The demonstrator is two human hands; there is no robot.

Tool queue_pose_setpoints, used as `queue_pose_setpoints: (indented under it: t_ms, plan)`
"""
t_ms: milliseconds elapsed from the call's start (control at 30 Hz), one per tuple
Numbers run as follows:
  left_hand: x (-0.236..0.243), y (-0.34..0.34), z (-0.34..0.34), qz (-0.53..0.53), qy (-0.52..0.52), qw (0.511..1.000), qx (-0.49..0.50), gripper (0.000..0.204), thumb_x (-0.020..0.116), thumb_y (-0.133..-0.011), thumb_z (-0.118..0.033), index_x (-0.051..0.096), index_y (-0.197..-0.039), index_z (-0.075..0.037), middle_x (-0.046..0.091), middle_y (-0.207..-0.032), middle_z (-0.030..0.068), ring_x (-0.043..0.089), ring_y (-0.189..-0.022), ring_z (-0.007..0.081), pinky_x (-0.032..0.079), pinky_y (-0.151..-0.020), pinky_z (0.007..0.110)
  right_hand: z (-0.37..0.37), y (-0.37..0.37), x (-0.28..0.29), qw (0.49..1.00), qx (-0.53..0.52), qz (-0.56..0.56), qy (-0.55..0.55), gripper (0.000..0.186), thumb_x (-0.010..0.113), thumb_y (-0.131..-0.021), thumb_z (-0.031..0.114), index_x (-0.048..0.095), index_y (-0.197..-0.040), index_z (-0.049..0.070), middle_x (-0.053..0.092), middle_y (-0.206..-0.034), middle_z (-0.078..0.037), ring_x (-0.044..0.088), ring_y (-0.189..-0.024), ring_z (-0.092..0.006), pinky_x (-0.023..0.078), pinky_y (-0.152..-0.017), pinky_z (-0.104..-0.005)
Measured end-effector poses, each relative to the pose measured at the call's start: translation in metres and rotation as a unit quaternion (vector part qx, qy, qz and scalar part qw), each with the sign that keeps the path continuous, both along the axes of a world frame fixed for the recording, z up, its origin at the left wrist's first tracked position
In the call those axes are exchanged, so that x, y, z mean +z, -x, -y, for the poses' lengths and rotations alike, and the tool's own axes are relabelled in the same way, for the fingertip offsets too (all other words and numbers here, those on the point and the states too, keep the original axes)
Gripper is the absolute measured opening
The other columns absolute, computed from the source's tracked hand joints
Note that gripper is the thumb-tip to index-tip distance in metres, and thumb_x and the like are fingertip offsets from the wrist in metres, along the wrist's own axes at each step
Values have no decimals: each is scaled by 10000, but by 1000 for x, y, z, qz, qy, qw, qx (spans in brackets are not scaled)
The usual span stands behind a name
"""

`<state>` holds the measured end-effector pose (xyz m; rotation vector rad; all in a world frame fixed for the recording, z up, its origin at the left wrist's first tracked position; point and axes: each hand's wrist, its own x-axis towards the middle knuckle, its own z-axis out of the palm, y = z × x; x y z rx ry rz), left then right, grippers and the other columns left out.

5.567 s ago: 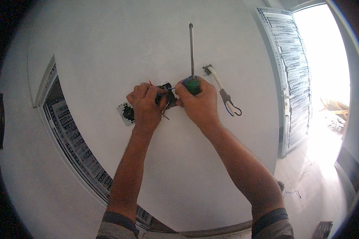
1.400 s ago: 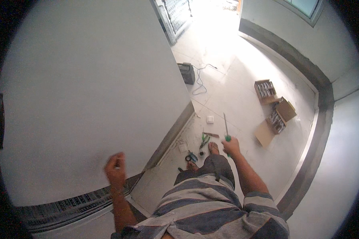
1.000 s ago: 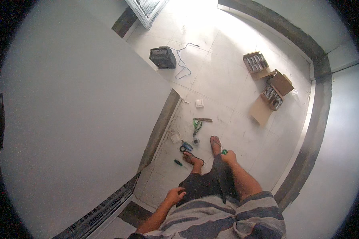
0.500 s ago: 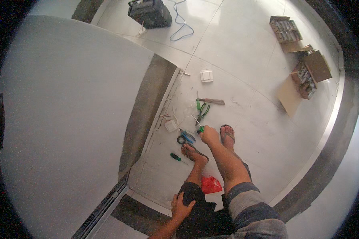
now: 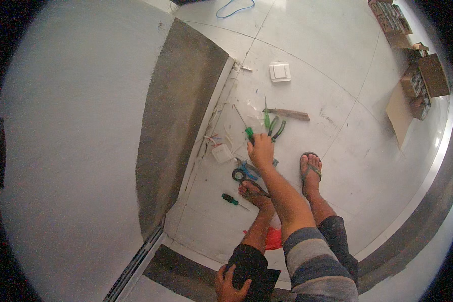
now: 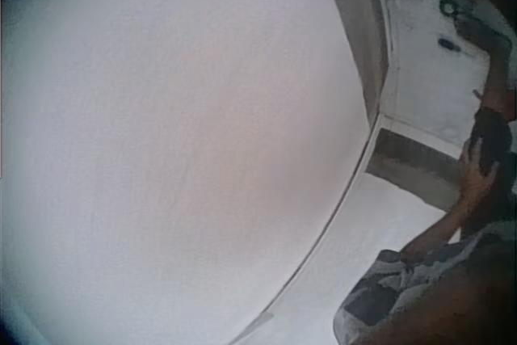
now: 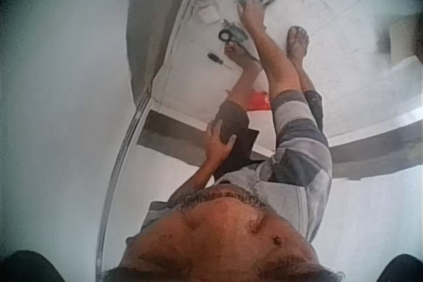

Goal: The person installs a wall-mounted electrical fixture by securing it to the wall with a screwdriver, then uses pliers to strip and connect wires to the fixture terminals. The person works on a single fixture mounted on a white wall in a room under construction.

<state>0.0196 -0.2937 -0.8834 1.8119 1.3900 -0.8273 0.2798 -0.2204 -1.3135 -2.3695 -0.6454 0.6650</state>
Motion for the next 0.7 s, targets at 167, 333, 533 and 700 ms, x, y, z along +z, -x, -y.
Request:
queue_pose_setpoints:
  t_ms: [167, 333, 533, 700]
  plan:
    - [-1, 0, -8, -2, 4, 1000, -11, 815, 835, -829, -374, 495, -1507, -77, 428, -1512, 295, 429, -1380, 500, 378, -1154, 575, 31, 72, 7, 980, 84, -154, 94, 361, 754, -884, 213, 571, -1142, 38, 654, -1103, -207, 688, -986, -447, 578, -794, -506]
    - [-2, 1, -8, 4, -18, 999, -27, 803, 832, -830, -375, 503, -1500, -78, 433, -1509, 293, 443, -1371, 502, 390, -1143, 581, 38, 103, -21, 941, 162, -152, 256, 708, 902, -711, 280, 491, -1218, 3, 662, -1105, -239, 745, -953, -390, 616, -804, -471]
    - [-7, 3, -8, 28, -29, 999, -35, 803, 836, -821, -365, 499, -1495, -85, 456, -1484, 299, 466, -1349, 513, 412, -1129, 579, 32, 119, -44, 957, 138, -68, 244, 252, 611, -962, 182, 565, -1172, 50, 695, -1032, -234, 761, -852, -384, 631, -642, -482]
    - [-5, -3, -9, 49, -34, 996, -63, 806, 832, -817, -366, 490, -1490, -87, 459, -1481, 298, 472, -1344, 508, 418, -1128, 575, 32, 87, -35, 938, 143, -204, 243, 517, 803, -800, 234, 534, -1192, 30, 694, -1097, -244, 728, -988, -438, 601, -829, -497]
